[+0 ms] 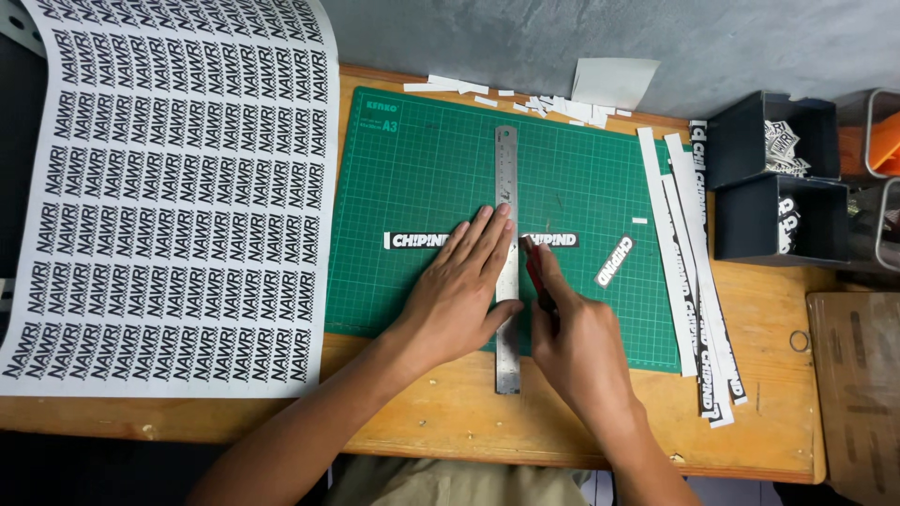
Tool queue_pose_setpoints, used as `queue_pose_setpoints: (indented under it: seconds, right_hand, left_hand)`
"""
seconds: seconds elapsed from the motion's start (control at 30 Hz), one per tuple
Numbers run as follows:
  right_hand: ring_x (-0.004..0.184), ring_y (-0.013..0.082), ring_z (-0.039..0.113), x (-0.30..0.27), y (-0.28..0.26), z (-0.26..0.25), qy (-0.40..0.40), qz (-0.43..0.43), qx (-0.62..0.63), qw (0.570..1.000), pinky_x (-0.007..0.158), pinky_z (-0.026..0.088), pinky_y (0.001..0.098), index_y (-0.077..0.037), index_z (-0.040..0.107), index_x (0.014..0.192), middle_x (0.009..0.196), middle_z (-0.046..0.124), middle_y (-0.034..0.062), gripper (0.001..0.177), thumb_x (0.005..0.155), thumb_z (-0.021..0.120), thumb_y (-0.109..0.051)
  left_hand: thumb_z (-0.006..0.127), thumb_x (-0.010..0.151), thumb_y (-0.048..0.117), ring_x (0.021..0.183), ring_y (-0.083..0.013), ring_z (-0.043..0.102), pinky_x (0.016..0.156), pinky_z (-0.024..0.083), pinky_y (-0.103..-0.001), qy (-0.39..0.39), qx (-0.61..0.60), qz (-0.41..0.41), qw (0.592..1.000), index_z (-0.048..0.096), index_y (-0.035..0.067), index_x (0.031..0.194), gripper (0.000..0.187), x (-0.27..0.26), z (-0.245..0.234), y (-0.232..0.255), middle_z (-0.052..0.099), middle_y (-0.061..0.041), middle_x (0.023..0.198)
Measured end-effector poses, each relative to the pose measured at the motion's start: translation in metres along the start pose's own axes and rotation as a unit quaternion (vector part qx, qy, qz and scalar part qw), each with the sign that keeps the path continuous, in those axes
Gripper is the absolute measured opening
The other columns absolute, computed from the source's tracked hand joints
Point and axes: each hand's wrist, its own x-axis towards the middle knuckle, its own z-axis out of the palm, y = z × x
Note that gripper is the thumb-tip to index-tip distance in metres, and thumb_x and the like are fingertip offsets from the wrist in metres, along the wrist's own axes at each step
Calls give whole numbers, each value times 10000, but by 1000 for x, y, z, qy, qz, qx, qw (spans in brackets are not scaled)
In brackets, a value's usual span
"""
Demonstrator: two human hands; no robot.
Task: The person uses a metal ruler and a red utility knife to cut strips of printed stickers on a green cutting mat. They align the ruler along the printed text and slice through the material to separate individual sticker units, repeating the process for multiple strips.
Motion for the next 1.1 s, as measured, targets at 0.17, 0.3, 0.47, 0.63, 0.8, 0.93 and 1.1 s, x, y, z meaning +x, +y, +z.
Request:
queue_pose_setpoints:
  seconds: [0.17, 0.3, 0.47, 0.63, 0.8, 0.93, 1.1]
  right_hand:
    - [1015, 516, 822, 2, -14, 0, 8, 0, -16, 1000, 757, 631, 625, -109, 594, 1683, 1085, 863, 279, 718, 968, 651, -69]
    - [1011, 505, 825, 7, -22, -4, 12, -4, -17, 1000, 751, 634, 608, -113, 589, 1685, 1054, 872, 255, 724, 965, 650, -70]
    - [1021, 496, 825, 10, -20, -3, 3, -5, -26, 1000, 750, 631, 598, -118, 582, 1691, 1054, 877, 241, 743, 953, 659, -73]
    - [1030, 512, 815, 4, -6, 7, -1, -26, -62, 998, 780, 629, 635, -115, 566, 1708, 1079, 871, 253, 791, 923, 651, -68]
    - [603, 548, 661, -6, 8, 6, -37, -64, -44, 996, 566, 479, 554, -142, 422, 1786, 829, 792, 303, 833, 971, 577, -61]
    - [952, 522, 724, -6, 12, -7, -51, -60, 28, 997, 656, 579, 435, -113, 447, 1736, 1547, 738, 67, 752, 1001, 603, -72]
    - [733, 214, 326, -2, 22, -29, -56, 4, 48, 997, 614, 437, 341, -213, 542, 1762, 862, 539, -28, 778, 1001, 684, -137]
  left_hand:
    - [800, 973, 461, 1763, -424, 230, 1429, 184, -532, 4, -3, 0, 1000, 336, -97, 1756, 1068, 0, 2, -1, 272, -281, 1879]
    - [792, 979, 458, 1764, -422, 228, 1430, 185, -532, 6, -2, -1, 1000, 343, -97, 1753, 1052, 0, 3, -1, 272, -280, 1879]
    - [803, 970, 444, 1763, -425, 229, 1429, 189, -535, 1, -5, -3, 1000, 342, -95, 1754, 1057, 1, 0, 0, 270, -278, 1880]
    - [816, 959, 408, 1764, -430, 219, 1428, 190, -543, -11, -12, -12, 1000, 342, -87, 1757, 1052, 0, 1, 1, 255, -273, 1886]
    - [671, 1102, 483, 1774, -386, 203, 1444, 210, -511, 0, 29, 4, 1000, 262, -31, 1786, 948, 1, 4, -2, 203, -215, 1904]
    - [706, 1089, 524, 1768, -398, 212, 1441, 214, -517, 4, 28, 9, 1000, 295, -41, 1770, 976, 1, 4, -3, 214, -229, 1896]
    - [712, 1104, 542, 1771, -400, 216, 1451, 220, -515, 8, 37, 19, 999, 231, -45, 1789, 1022, 0, 4, -4, 212, -233, 1898]
